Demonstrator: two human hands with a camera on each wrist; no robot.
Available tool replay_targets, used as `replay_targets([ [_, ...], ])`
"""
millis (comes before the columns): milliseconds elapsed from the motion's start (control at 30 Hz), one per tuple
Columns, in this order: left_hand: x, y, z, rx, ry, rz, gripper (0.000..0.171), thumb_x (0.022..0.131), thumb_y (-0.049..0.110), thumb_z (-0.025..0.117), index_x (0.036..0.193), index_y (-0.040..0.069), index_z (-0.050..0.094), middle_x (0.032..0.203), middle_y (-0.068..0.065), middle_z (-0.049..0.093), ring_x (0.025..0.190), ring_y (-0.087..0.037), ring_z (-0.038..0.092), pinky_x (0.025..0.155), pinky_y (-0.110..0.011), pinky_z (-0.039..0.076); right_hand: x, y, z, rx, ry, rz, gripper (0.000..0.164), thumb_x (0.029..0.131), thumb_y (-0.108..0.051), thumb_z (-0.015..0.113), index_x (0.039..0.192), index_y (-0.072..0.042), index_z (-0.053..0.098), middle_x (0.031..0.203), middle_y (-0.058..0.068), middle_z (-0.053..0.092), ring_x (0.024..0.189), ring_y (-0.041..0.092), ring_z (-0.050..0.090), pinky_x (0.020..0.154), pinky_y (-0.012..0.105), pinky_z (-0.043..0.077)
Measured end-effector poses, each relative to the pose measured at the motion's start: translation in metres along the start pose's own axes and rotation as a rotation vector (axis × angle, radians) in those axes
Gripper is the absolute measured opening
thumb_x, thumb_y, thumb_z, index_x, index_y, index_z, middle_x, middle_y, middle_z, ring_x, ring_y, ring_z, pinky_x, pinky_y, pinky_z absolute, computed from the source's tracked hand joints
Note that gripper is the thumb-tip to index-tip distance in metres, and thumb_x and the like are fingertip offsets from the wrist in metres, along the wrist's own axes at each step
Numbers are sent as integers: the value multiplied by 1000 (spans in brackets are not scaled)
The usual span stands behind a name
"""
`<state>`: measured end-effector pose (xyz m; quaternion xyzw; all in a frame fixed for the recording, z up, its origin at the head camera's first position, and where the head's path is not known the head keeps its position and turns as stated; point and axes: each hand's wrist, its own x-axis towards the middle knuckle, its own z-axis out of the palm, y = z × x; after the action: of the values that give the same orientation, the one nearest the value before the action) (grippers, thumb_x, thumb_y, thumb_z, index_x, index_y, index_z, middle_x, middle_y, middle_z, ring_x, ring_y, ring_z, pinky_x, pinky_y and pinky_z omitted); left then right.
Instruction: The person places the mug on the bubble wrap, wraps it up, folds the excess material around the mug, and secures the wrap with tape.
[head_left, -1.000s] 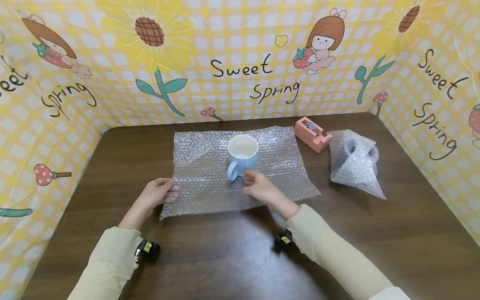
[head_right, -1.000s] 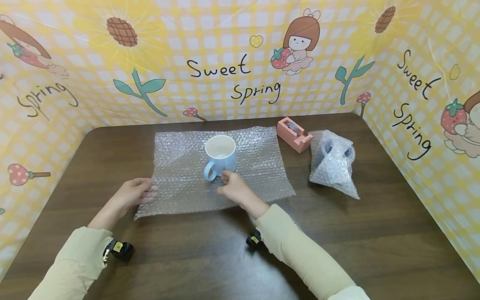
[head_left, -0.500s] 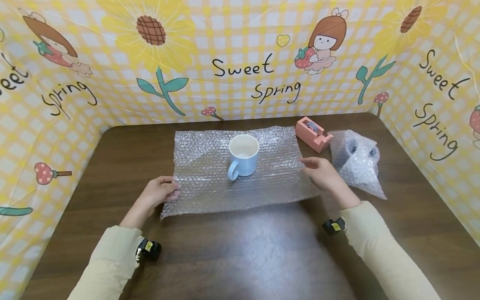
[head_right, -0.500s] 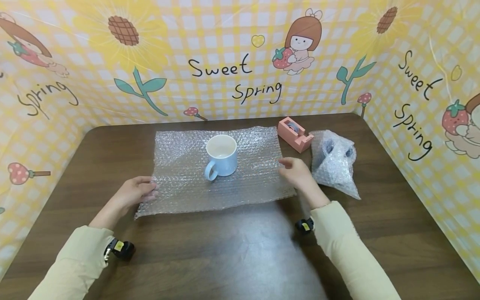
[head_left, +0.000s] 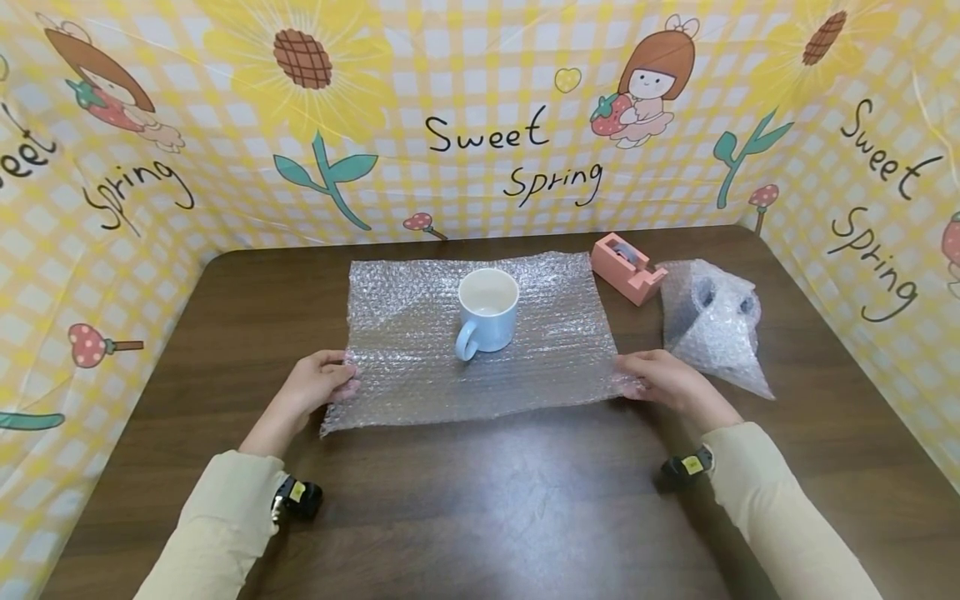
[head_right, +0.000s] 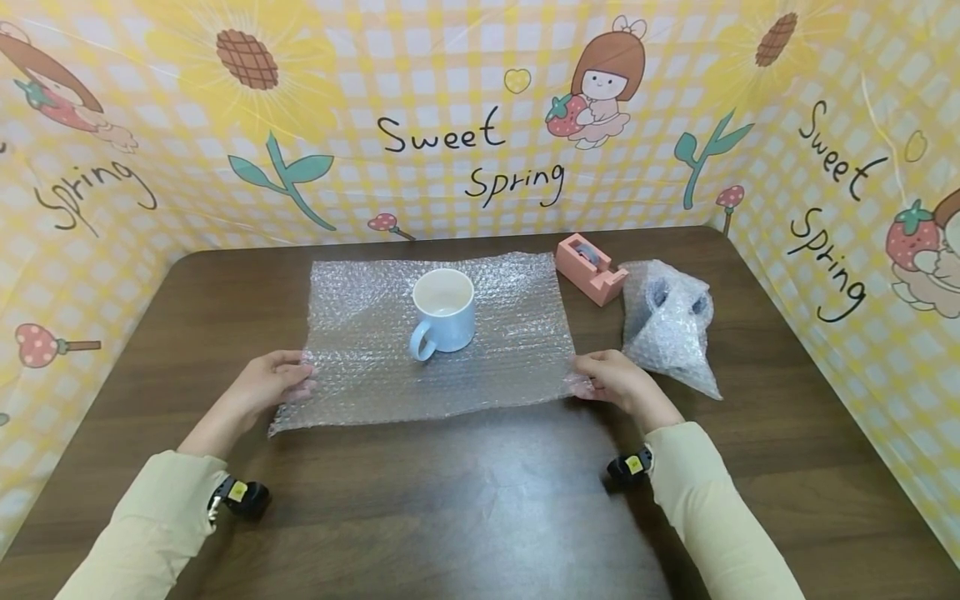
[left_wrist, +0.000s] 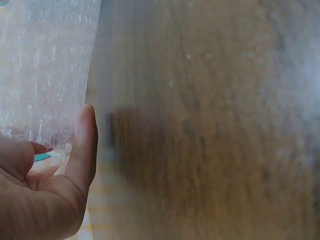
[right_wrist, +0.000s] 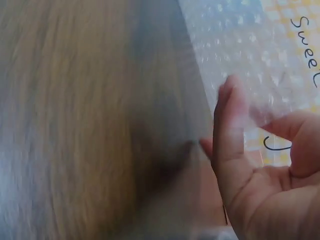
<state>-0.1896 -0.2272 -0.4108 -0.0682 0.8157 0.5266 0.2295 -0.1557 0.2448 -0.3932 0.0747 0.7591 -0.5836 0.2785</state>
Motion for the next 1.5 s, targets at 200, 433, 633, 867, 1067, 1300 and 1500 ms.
replay_targets([
  [200,-1,1,0,3,11,4,53,101,13,46,142,-14,26,101,-4,66,72,6,60,68,-14,53,1,-15,7,229,-43,-66,20,100,-13,39,92,-10,57,78,-11,67,75,0,65,72,16,54],
  [433,-1,4,1,18,36,13,52,101,12,45,143,-11,26,102,-7,65,72,5,59,68,-14,53,5,-48,23,382,10,-179,12,101,-10,36,104,-2,44,80,-9,64,76,1,65,74,17,55],
  [633,-2,4,2,44,52,11,51,101,12,45,143,-11,27,115,-21,62,72,5,58,67,-14,52,15,-69,37,378,47,-234,13,101,-9,37,95,-7,48,79,-8,58,75,2,64,77,18,54],
  [867,-2,4,3,55,60,6,50,101,12,44,144,-9,27,120,-25,59,72,5,58,68,-14,52,33,-91,56,336,98,-253,13,102,-10,38,98,-6,49,83,-8,57,77,0,63,84,20,53],
  [1067,-4,3,3,54,57,4,51,101,12,44,144,-9,26,122,-27,58,73,5,59,69,-14,52,46,-105,74,168,190,-260,33,103,-15,39,123,10,48,100,1,58,86,0,59,107,37,42],
  [1300,-4,3,1,44,56,21,50,101,11,44,143,-9,28,110,-18,64,73,4,59,69,-14,53,53,-113,88,18,234,-301,39,104,-26,35,124,5,50,119,23,63,119,29,56,109,43,37],
  [1500,-3,6,0,6,57,55,48,99,7,47,140,-13,31,87,3,64,68,6,59,65,-14,52,55,-110,94,-170,244,-376,45,106,-33,29,124,1,52,121,21,64,125,30,52,109,45,36],
])
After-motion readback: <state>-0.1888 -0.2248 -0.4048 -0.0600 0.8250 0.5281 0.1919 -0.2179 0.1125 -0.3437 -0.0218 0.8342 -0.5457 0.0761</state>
